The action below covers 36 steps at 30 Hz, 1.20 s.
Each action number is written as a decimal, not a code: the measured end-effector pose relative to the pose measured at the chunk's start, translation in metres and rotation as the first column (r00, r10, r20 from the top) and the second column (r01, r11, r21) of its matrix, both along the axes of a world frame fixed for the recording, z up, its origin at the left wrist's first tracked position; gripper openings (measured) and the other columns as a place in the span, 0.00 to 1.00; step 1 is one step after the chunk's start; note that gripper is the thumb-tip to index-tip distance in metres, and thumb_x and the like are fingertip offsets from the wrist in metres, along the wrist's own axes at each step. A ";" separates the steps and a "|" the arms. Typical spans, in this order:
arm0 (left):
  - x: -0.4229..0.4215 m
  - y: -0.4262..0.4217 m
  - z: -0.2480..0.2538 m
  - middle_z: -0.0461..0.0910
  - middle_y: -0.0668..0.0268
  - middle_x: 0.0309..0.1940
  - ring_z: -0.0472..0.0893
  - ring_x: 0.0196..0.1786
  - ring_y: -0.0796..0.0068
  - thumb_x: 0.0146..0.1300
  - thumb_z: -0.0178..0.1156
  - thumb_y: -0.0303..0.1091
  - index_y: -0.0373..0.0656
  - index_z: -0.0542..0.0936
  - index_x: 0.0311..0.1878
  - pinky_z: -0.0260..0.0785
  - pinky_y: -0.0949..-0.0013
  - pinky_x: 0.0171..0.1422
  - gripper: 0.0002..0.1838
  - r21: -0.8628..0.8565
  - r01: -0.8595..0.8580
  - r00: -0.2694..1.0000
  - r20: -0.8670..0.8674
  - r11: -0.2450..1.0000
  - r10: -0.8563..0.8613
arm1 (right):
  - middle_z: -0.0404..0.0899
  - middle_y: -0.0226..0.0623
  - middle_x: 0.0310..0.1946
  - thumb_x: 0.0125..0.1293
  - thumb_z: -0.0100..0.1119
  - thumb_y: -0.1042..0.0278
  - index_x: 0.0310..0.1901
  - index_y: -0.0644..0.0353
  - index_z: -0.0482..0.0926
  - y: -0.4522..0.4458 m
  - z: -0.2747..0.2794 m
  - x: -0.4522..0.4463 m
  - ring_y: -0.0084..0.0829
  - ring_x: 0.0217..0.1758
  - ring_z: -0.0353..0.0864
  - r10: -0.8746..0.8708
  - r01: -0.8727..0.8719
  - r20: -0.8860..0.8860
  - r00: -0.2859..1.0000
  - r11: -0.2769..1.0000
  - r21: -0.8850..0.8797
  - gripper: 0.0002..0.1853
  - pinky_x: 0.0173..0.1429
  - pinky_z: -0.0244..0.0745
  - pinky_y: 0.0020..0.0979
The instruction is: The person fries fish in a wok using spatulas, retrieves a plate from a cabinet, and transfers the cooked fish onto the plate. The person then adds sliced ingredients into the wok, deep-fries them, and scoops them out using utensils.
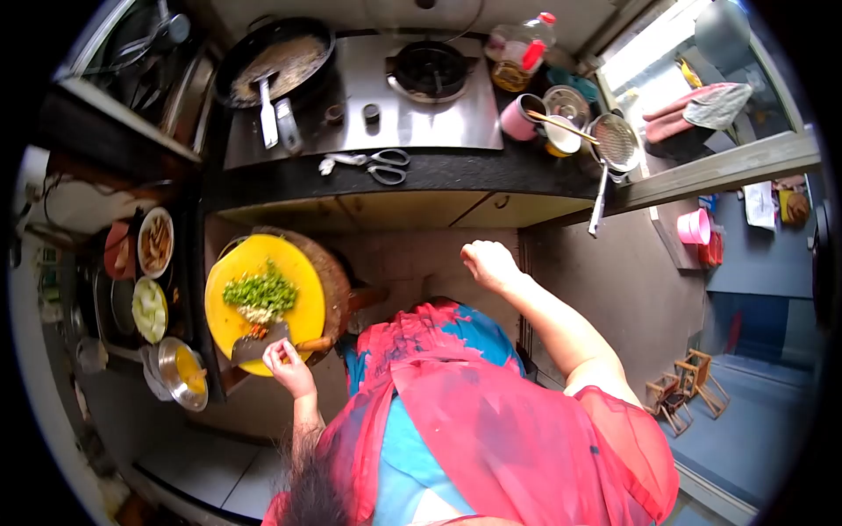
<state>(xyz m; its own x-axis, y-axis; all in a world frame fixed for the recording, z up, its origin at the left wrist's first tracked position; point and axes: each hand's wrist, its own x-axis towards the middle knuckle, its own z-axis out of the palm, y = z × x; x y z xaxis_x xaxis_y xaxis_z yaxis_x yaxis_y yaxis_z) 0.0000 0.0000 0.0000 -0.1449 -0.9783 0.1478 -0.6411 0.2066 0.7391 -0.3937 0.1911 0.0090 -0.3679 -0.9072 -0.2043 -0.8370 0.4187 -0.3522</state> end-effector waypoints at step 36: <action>-0.270 0.031 -0.023 0.74 0.70 0.34 0.74 0.28 0.84 0.65 0.54 0.33 0.41 0.76 0.44 0.69 0.80 0.29 0.08 0.372 0.054 0.950 -0.306 0.927 0.068 | 0.55 0.21 0.17 0.70 0.46 0.67 0.39 0.56 0.67 0.119 0.167 -0.194 0.11 0.10 0.48 0.076 0.955 0.981 -0.179 0.255 0.155 0.04 0.08 0.44 0.15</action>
<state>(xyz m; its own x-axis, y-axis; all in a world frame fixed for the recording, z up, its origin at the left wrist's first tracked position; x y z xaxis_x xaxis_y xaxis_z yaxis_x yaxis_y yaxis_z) -0.2704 0.0312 -0.0231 -0.1444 -0.9710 -0.1904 -0.3698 -0.1255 0.9206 -0.5873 0.3096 0.1763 -0.7513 -0.4559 -0.4772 0.6337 -0.2964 -0.7146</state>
